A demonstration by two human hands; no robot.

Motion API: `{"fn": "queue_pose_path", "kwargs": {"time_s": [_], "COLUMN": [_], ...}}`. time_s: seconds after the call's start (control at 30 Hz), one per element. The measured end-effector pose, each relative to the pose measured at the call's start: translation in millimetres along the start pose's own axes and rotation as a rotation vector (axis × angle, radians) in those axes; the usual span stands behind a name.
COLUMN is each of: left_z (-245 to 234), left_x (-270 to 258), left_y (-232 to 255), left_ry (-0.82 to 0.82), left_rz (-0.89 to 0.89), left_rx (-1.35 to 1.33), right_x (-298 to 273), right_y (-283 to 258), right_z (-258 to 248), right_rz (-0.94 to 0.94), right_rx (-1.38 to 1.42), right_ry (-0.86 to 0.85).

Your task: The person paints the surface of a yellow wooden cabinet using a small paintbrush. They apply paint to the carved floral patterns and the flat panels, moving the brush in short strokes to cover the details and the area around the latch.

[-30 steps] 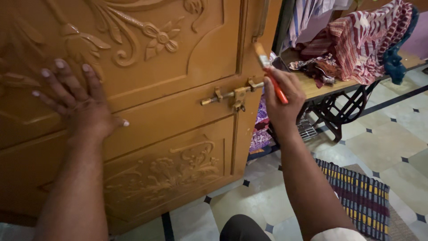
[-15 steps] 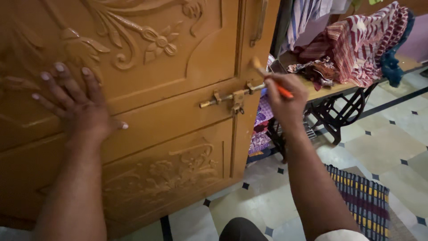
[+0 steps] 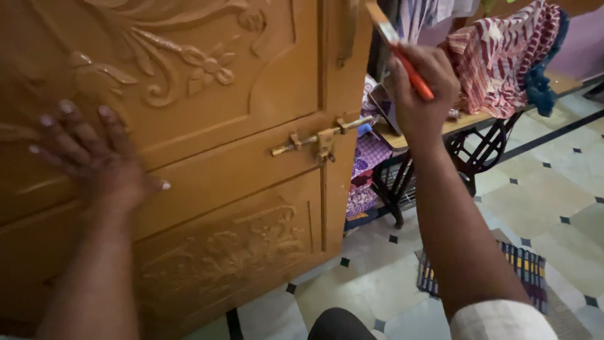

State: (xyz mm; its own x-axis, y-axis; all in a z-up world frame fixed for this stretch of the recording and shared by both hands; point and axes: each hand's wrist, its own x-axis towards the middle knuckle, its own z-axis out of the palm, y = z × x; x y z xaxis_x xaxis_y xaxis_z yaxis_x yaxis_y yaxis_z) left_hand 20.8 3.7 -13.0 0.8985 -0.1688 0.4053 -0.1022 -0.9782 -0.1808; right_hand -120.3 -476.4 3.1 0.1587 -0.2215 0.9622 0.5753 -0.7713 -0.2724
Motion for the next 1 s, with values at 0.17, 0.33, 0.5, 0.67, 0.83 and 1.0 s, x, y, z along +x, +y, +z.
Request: {"fn": "queue_pose_path", "kwargs": {"time_s": [0.17, 0.33, 0.5, 0.67, 0.83, 1.0], "left_z": [-4, -10, -13, -18, -20, -19], "left_x": [0, -3, -11, -6, -7, -12], "left_y": [2, 6, 10, 11, 10, 11], "left_ry": [-0.032, -0.062, -0.021, -0.061, -0.103, -0.048], "left_rz": [-0.015, -0.047, -0.04, -0.051, -0.049, -0.037], "left_rx": [-0.063, -0.022, -0.08, -0.067, -0.037, -0.08], "right_x": [26, -32, -38, 4, -4, -6], "right_y": [9, -12, -52, -72, -72, -59], "right_z": [11, 1, 1, 33, 37, 21], "right_rz": [0.009, -0.008, 0.059, -0.07, -0.022, 0.041], "right_rx": [-0.15, -0.161, 0.011, 0.085, -0.047, -0.115], "right_ry": [-0.037, -0.197, -0.112, -0.094, -0.269, -0.467]}}
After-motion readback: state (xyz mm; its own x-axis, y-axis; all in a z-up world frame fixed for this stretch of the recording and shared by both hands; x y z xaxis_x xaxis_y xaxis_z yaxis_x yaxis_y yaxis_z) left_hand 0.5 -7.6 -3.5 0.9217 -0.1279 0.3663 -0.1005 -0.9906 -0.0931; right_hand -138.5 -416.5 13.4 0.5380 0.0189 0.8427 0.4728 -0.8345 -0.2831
